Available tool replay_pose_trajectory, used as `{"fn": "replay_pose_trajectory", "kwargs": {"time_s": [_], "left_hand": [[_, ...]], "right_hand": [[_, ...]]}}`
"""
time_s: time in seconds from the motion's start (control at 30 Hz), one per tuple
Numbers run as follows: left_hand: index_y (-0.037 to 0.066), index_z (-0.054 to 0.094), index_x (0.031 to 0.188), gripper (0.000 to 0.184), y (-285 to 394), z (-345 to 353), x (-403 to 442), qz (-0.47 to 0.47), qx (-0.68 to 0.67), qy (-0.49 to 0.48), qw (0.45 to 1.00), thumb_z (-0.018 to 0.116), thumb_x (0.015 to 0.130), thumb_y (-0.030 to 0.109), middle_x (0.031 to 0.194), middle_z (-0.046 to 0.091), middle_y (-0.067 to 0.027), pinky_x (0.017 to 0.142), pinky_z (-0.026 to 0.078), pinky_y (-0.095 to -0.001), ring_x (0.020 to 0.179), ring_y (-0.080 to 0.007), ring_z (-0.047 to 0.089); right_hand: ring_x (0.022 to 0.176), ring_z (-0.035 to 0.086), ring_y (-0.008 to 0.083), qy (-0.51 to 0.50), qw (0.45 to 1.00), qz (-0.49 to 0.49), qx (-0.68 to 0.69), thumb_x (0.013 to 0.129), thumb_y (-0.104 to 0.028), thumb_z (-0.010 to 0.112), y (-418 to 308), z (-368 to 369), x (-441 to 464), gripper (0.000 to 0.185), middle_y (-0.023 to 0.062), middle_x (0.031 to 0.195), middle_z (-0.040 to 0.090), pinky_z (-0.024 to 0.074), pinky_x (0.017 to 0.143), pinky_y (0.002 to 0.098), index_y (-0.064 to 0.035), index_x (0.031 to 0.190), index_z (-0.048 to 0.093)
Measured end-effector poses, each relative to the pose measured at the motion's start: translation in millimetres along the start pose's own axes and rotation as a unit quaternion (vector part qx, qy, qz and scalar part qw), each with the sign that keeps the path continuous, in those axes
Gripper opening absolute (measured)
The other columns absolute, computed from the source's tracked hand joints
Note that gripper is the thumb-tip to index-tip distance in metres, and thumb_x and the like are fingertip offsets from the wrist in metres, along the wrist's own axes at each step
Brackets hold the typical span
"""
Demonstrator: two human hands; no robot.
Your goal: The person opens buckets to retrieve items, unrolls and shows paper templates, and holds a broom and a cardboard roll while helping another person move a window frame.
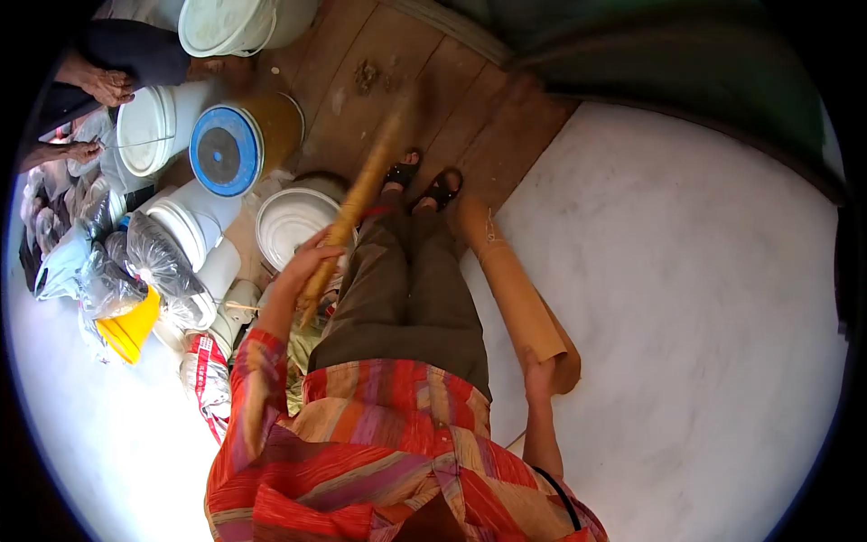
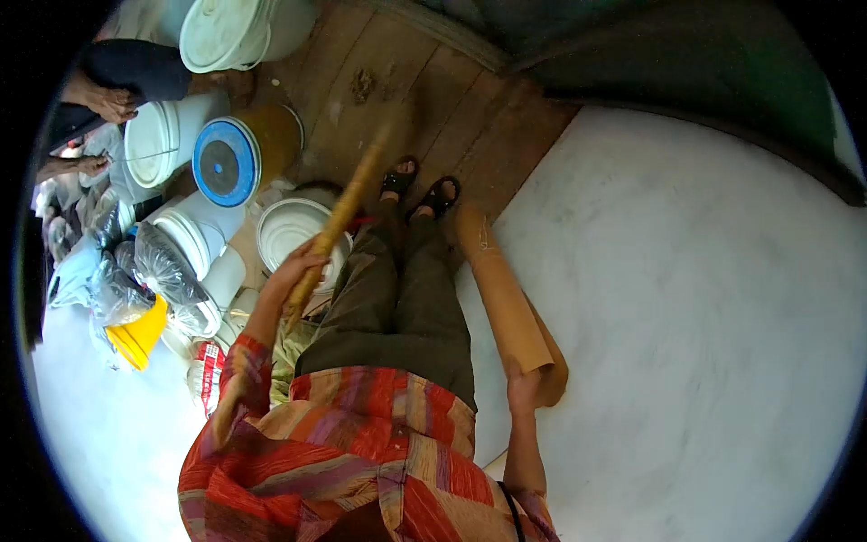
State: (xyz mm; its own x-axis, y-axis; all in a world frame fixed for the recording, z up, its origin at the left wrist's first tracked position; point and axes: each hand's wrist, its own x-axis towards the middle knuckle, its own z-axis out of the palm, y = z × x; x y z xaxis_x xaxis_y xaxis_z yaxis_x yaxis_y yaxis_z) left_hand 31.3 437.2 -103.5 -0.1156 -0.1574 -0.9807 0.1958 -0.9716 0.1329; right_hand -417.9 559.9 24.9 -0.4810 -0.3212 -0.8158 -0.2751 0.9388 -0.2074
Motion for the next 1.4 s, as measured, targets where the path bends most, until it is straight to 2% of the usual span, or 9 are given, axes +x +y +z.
{"fn": "replay_pose_trajectory", "kwargs": {"time_s": [0.17,0.3,0.53,0.6,0.7,0.8,0.93,1.17,1.4], "left_hand": [[0.013,0.031,0.137,0.069,23.6,3.1,-86.3,0.042,0.0,0.058,0.997,0.06,0.075,0.008,0.1,0.056,-0.0073,0.06,0.051,-0.0268,0.072,-0.0161,0.057],[0.013,0.028,0.138,0.071,18.5,51.8,-89.4,0.069,0.199,-0.098,0.973,0.059,0.074,0.008,0.098,0.056,-0.0068,0.057,0.047,-0.0261,0.066,-0.0147,0.056],[0.012,0.03,0.136,0.07,31.3,169.6,83.1,0.114,0.325,-0.194,0.918,0.062,0.074,0.018,0.099,0.058,-0.0102,0.059,0.049,-0.0316,0.068,-0.0189,0.06],[0.013,0.032,0.135,0.067,36.9,179.4,112.3,0.025,0.277,-0.223,0.934,0.062,0.075,0.02,0.1,0.058,-0.0093,0.059,0.05,-0.0324,0.07,-0.0198,0.061],[0.014,0.034,0.133,0.061,42.7,132.0,63.3,-0.001,0.139,-0.184,0.973,0.06,0.077,0.02,0.098,0.057,-0.0082,0.056,0.05,-0.0286,0.068,-0.0177,0.059],[0.016,0.037,0.13,0.053,53.8,70.9,6.2,-0.02,-0.063,-0.127,0.99,0.056,0.081,0.021,0.096,0.055,-0.0066,0.052,0.049,-0.0228,0.067,-0.0146,0.057],[0.016,0.036,0.131,0.054,18.9,36.6,-45.0,0.038,-0.118,-0.13,0.984,0.055,0.08,0.016,0.095,0.055,-0.0072,0.052,0.049,-0.0227,0.068,-0.0143,0.057],[0.013,0.026,0.138,0.071,35.2,101.7,-63.2,-0.005,0.198,-0.137,0.971,0.06,0.076,0.011,0.097,0.056,-0.0076,0.053,0.049,-0.0273,0.058,-0.0158,0.054],[0.012,0.027,0.137,0.069,-7.7,150.6,56.9,-0.102,0.287,-0.264,0.915,0.058,0.076,0.011,0.091,0.057,-0.0097,0.052,0.049,-0.0298,0.059,-0.0192,0.057]], "right_hand": [[0.101,0.053,0.0252,0.016,0.998,-0.036,0.042,0.081,-0.016,0.057,-11.3,4.7,-3.0,0.038,0.0172,0.11,0.057,0.0394,0.087,0.031,0.011,0.107,0.052],[0.102,0.052,0.0224,-0.008,0.999,0.001,0.033,0.082,-0.016,0.057,-3.1,2.6,0.4,0.041,0.0132,0.111,0.056,0.0383,0.088,0.0297,0.0069,0.114,0.049],[0.102,0.052,0.0228,0.005,0.999,-0.035,0.011,0.081,-0.017,0.057,10.8,2.8,6.9,0.043,0.0132,0.111,0.056,0.0386,0.088,0.0293,0.0079,0.115,0.049],[0.102,0.052,0.023,0.056,0.991,-0.097,-0.066,0.081,-0.017,0.058,38.0,4.3,18.8,0.043,0.0128,0.112,0.055,0.0385,0.088,0.0294,0.0075,0.115,0.048],[0.103,0.051,0.0231,0.022,0.999,-0.016,-0.027,0.08,-0.017,0.058,19.6,3.6,9.1,0.047,0.0125,0.113,0.054,0.0381,0.089,0.0297,0.0073,0.118,0.046],[0.103,0.051,0.0234,0.003,1.0,0.004,0.021,0.08,-0.017,0.058,1.5,3.7,4.4,0.048,0.0129,0.114,0.054,0.0377,0.089,0.03,0.0075,0.119,0.045],[0.103,0.051,0.0228,0.026,0.999,-0.037,0.005,0.081,-0.016,0.058,-0.5,7.0,3.5,0.044,0.0138,0.113,0.055,0.0378,0.089,0.0299,0.0082,0.116,0.047],[0.095,0.055,0.0243,0.012,1.0,-0.003,0.01,0.082,-0.017,0.056,11.1,5.5,-2.3,0.038,0.0137,0.103,0.06,0.0408,0.085,0.0312,0.0093,0.109,0.052],[0.099,0.056,0.0267,0.008,0.999,-0.011,0.053,0.081,-0.021,0.057,24.9,25.3,-23.5,0.04,0.0175,0.107,0.059,0.0412,0.084,0.0321,0.0086,0.109,0.052]]}}
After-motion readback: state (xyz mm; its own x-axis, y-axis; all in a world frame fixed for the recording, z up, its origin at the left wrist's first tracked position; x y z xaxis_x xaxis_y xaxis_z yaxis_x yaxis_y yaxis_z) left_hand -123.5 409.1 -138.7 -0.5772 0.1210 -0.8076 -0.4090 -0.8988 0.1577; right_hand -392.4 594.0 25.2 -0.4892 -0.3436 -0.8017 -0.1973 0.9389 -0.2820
